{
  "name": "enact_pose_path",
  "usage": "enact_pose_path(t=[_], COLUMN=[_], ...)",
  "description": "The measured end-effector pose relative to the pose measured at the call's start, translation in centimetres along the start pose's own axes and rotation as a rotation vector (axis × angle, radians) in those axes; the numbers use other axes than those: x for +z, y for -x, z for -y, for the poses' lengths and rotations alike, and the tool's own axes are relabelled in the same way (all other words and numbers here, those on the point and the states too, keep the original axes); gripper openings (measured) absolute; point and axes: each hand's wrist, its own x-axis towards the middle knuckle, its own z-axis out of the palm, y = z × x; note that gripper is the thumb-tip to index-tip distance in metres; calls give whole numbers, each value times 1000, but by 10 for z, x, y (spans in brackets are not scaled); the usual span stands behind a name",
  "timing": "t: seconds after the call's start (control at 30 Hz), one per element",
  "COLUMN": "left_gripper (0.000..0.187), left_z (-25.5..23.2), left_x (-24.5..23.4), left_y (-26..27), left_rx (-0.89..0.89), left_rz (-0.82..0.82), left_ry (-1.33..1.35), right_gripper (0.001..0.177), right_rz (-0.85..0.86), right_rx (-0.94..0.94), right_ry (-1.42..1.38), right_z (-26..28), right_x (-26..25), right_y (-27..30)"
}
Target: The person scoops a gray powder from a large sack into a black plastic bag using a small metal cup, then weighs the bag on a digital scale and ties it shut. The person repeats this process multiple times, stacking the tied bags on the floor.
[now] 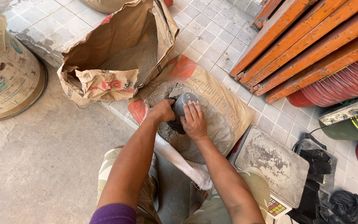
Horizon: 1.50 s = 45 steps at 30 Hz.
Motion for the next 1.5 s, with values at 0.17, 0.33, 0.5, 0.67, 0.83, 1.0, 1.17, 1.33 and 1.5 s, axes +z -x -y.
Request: enact_pose_path(t=[0.17,0.33,0.5,0.67,0.83,1.0,1.17,1.33,1.5], left_gripper=[76,75,68,65,48,32,34,34,32], left_z=[9,31,11,13,-9,-5,-50,-40,-26], left_x=[6,20,6,16,11,35,5,-1,12], left_y=[-11,-39,-14,-26,-4,-25,15,18,-4], left_rx=[-3,19,42,28,10,-18,75,20,-154], left_rz=[-16,-41,-16,5,-8,-197,-224,-188,-187], left_ry=[-50,-55,-12,-119,-65,76,226,-5,-317], right_gripper=[39,60,64,62,47,26,13,9,5], right_rz=[39,174,954,1123,812,699,98,57,69], right_rx=[-17,283,1102,1157,1433,1492,1867,1786,1572], right_ry=[34,89,11,-279,-549,-372,-1015,-1227,-1287], right_z=[-6,-36,-55,-41,-8,-13,-76,-56,-46], right_x=[-8,-35,-58,-49,-68,-16,8,-36,-35], right_y=[1,8,40,35,-31,24,48,3,2])
